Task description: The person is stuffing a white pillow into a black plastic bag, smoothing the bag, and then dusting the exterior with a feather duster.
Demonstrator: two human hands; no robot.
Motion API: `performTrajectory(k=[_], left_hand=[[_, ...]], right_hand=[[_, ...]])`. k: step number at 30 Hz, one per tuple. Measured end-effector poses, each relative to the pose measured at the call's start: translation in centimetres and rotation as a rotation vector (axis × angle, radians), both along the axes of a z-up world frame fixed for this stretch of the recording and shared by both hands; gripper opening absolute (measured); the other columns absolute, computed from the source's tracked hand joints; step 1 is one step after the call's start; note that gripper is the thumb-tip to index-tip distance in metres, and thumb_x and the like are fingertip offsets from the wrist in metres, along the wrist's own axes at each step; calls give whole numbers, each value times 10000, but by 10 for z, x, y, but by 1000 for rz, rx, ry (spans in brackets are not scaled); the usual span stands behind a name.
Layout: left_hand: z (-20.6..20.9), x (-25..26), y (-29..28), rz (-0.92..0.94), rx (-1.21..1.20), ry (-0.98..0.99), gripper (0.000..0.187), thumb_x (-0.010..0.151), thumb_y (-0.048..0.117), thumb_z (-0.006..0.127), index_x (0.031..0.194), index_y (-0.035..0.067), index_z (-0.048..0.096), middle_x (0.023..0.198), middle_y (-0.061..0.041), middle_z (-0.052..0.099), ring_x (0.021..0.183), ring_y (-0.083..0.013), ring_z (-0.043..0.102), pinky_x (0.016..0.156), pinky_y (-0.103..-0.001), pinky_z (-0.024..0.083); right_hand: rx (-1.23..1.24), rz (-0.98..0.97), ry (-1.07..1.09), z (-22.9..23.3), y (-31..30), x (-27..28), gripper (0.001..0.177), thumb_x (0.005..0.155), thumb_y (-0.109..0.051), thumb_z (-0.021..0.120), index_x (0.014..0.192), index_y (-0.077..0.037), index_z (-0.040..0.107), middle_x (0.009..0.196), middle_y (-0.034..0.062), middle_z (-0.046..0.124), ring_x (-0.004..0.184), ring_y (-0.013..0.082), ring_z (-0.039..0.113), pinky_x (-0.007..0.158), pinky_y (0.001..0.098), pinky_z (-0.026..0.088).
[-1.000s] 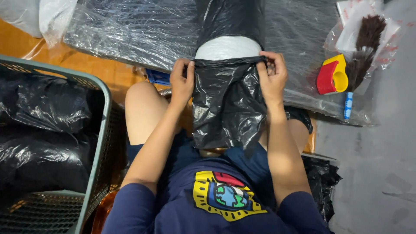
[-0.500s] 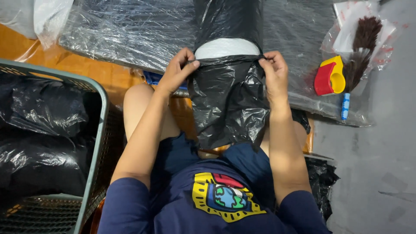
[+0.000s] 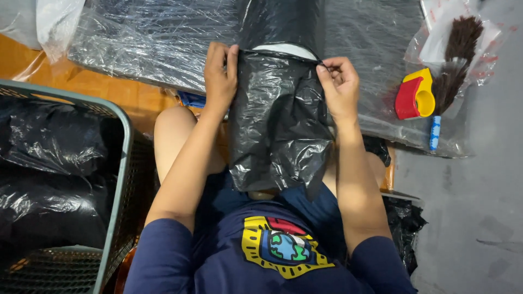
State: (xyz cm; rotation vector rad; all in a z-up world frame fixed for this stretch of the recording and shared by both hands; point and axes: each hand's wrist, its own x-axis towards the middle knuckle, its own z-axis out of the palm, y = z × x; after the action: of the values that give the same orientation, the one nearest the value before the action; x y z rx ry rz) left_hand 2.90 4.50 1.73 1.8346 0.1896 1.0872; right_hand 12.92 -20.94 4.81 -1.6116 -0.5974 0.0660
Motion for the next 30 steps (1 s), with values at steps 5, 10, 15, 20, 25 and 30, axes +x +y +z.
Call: performTrajectory(k=[5,10,15,20,25,30], left_hand=[[-20,6,10,10,-23,88,308,1054,197,630,813,23,552,662,-37,527,565,-154,426,538,-318,399],[-58,10,23,-169,-147,102,231,947,87,784,863,34,576,671,2,547,569,-118,444,544,-271,394],[-68,3,32,-363,-123,121,198,953,34,761,920,48,566,754,15,513,670,-120,442,642,-269,400],[-50,-12,20,-314,-40,73,60,1030,36,590,1001,-9,563,1040,-96,571,932,-221,543,859,-331,460],[-56,-6,14,-271,-33,121,337,1145,263,525,919,23,597,828,-201,570,822,-399,628,797,-447,497],[-7,-4,-5,-231,-247,113,430,1129,325,531,785,70,571,641,-139,489,654,-216,544,629,-372,461]], right_hand=[[-87,-66,-24,-6,5,6,229,1014,-55,693,1202,-9,570,891,-2,546,749,46,489,673,170,419],[-323,-245,-283,8,8,-5,182,997,-171,737,991,-16,643,1007,53,556,846,140,575,814,266,480],[-221,-196,-156,-12,0,7,170,1016,-175,699,1020,-39,596,928,17,607,790,93,545,736,230,474],[-192,-202,-42,-42,-6,18,183,1025,-221,700,994,-76,591,835,-39,538,708,45,446,644,197,393],[-246,-174,21,-87,-17,37,494,1088,-608,527,1006,-121,549,932,56,557,936,181,562,858,316,467],[-317,-350,140,-53,-21,49,534,1040,-655,554,900,-148,648,873,58,643,943,184,613,947,338,468]])
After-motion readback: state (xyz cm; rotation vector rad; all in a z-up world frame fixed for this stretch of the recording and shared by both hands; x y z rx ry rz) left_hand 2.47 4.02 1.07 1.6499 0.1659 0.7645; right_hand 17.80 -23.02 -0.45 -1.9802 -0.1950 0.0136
